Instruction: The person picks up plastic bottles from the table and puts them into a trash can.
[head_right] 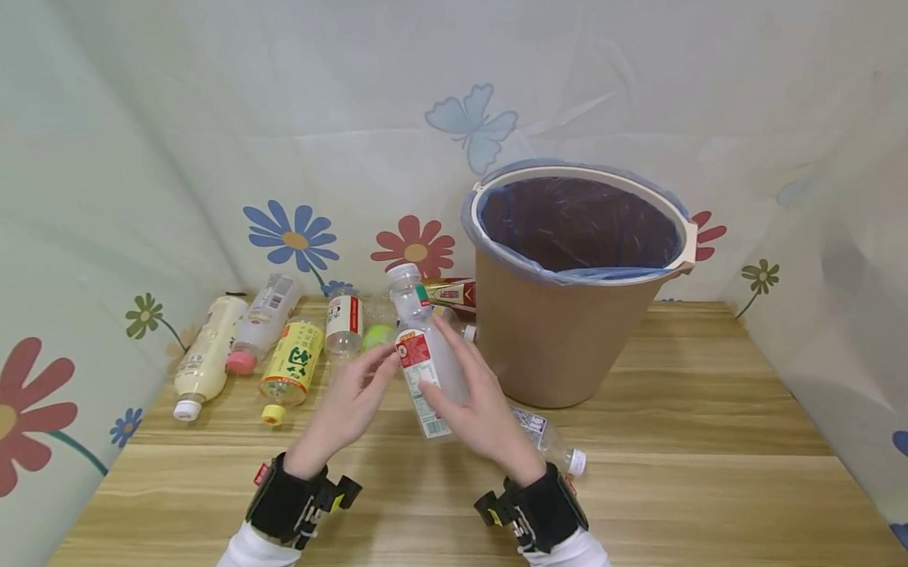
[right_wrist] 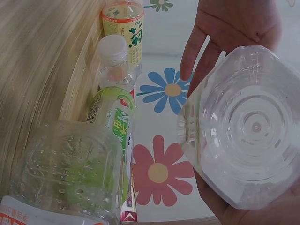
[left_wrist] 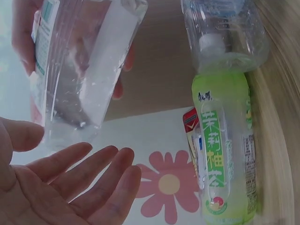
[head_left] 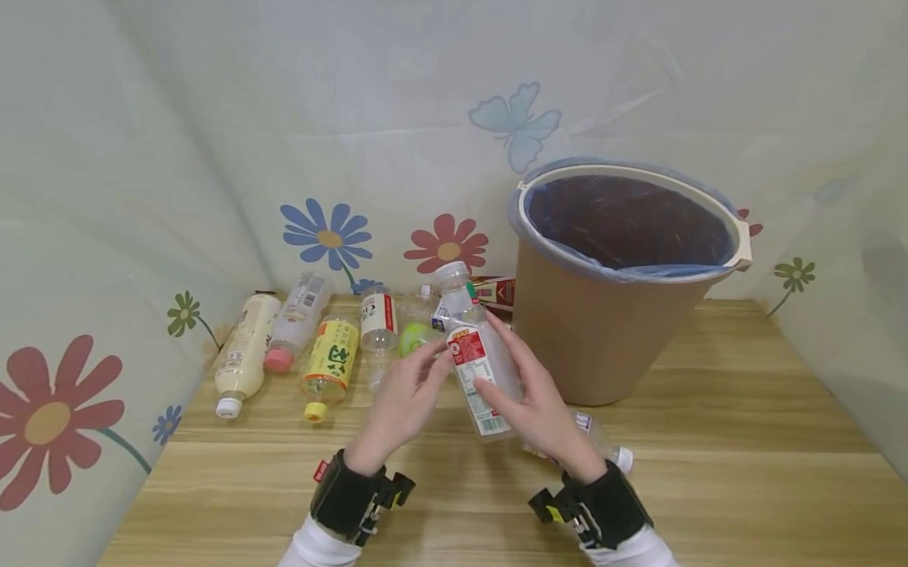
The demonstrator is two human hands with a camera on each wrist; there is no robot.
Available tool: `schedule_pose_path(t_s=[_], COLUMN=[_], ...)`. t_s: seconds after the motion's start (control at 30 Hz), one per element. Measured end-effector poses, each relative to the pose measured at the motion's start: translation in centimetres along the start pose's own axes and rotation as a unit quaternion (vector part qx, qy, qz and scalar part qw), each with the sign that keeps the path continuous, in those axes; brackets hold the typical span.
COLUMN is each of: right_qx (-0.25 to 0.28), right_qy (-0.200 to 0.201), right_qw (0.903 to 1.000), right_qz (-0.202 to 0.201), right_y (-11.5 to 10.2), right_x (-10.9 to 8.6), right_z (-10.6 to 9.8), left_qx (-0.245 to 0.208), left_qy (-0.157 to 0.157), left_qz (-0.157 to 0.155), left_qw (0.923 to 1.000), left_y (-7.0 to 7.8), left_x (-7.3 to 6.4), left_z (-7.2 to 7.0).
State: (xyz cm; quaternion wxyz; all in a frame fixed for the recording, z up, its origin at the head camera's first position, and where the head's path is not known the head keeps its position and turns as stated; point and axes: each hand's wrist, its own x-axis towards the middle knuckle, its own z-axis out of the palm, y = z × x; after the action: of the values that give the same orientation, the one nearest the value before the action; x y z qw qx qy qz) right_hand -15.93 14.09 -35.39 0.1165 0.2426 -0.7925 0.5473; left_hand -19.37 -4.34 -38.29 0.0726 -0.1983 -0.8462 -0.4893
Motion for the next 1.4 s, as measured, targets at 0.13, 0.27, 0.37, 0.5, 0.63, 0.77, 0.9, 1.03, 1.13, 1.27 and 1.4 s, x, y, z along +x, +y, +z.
schedule_pose_path(t_s=[0.13,0.27,0.37,0.5,0.63,0.77,0.9,1.03,1.13,1.27,1.4], right_qx=[-0.012,-0.022,-0.026,-0.031,-0.040,-0.049,-0.048,-0.058,-0.077,-0.105,-0.132], right_qy=[0.005,0.003,0.000,0.002,0.016,0.029,0.036,0.039,0.037,0.032,0.024], right_qw=[0.9999,0.9997,0.9995,0.9995,0.9990,0.9982,0.9982,0.9975,0.9963,0.9940,0.9908], right_qz=[0.002,0.009,0.015,0.012,-0.008,-0.015,-0.010,-0.010,-0.009,-0.008,-0.015], right_y=[0.0,0.0,0.0,0.2,1.0,2.7,3.6,3.5,2.9,1.8,0.4], right_x=[0.1,0.1,0.1,0.0,0.1,0.2,0.3,0.6,1.0,1.9,3.0], right_z=[0.0,0.1,0.2,0.3,0.2,0.1,-0.2,-0.7,-1.3,-2.3,-3.3], left_qx=[0.009,0.029,0.051,0.082,0.101,0.120,0.140,0.146,0.154,0.161,0.166], left_qy=[0.015,0.041,0.058,0.074,0.083,0.087,0.086,0.070,0.063,0.070,0.075], left_qz=[0.003,0.018,0.032,0.046,0.056,0.071,0.093,0.100,0.090,0.084,0.092], left_qw=[0.9998,0.9986,0.9965,0.9928,0.9899,0.9864,0.9821,0.9818,0.9820,0.9809,0.9791], left_y=[0.1,0.0,-0.1,-0.4,-0.5,-0.6,-0.6,-0.5,-0.5,-0.3,0.1], left_x=[0.1,0.2,0.2,0.3,0.3,0.4,0.4,0.2,0.0,-0.2,-0.2], left_z=[-0.4,-0.8,-1.0,-1.2,-1.3,-1.1,-0.7,0.0,0.3,0.3,0.3])
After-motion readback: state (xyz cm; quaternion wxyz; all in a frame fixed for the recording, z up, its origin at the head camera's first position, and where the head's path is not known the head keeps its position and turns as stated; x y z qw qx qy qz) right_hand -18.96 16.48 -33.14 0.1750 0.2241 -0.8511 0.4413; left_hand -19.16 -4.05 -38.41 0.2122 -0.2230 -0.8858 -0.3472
